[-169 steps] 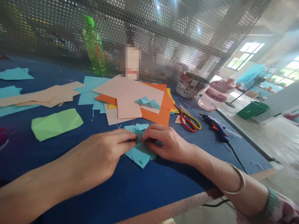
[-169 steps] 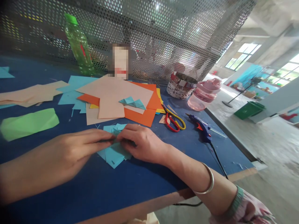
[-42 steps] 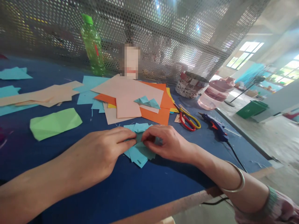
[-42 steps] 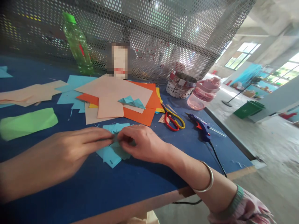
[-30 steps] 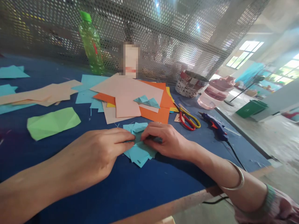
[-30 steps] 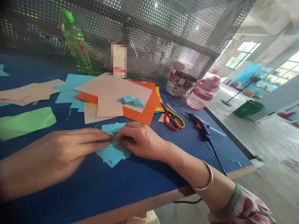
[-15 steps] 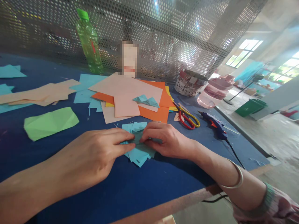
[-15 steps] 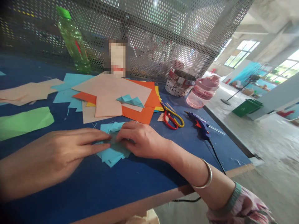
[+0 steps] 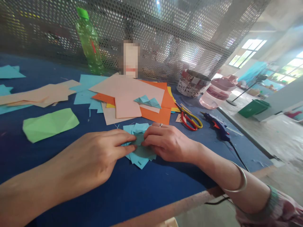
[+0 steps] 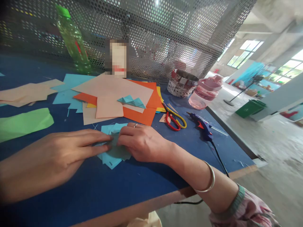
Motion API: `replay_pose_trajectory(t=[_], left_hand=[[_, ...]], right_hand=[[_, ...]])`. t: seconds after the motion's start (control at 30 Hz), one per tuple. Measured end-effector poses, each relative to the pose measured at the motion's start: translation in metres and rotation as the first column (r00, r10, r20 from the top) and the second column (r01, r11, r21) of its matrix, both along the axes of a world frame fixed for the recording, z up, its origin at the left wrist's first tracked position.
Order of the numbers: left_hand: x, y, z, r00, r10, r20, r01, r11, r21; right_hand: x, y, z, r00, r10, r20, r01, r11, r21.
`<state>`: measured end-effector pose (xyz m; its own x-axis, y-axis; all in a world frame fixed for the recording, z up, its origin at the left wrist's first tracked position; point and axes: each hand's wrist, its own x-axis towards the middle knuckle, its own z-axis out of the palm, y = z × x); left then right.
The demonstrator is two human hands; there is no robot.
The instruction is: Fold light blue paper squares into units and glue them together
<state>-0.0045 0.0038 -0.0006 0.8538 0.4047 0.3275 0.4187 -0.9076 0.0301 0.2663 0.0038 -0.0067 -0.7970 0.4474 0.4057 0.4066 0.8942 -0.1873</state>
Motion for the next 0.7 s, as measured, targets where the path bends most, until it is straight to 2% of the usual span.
replay_pose_trajectory(t=[0.23,0.43,0.7], left_hand=[[0.0046,-0.0022,-0.0024,1.0,0.029,-0.008,-0.029,0.999,0.018],[0.0055,-0.0032,-0.0055,1.0,0.014,0.001,-0.015,1.0,0.013],[0.0068,-0.0035,-0.0072,1.0,0.009,-0.026,-0.008,0.998,0.054]], right_hand=[[-0.0013,-0.0014,0.0009,0.998,-0.016,0.056,0.011,0.996,0.088],[-0.0013,-0.002,0.0008,0.993,0.011,0.118,-0.035,0.978,0.204],[-0.0013,-0.0024,0.0009,0.994,-0.004,0.109,-0.022,0.972,0.234]])
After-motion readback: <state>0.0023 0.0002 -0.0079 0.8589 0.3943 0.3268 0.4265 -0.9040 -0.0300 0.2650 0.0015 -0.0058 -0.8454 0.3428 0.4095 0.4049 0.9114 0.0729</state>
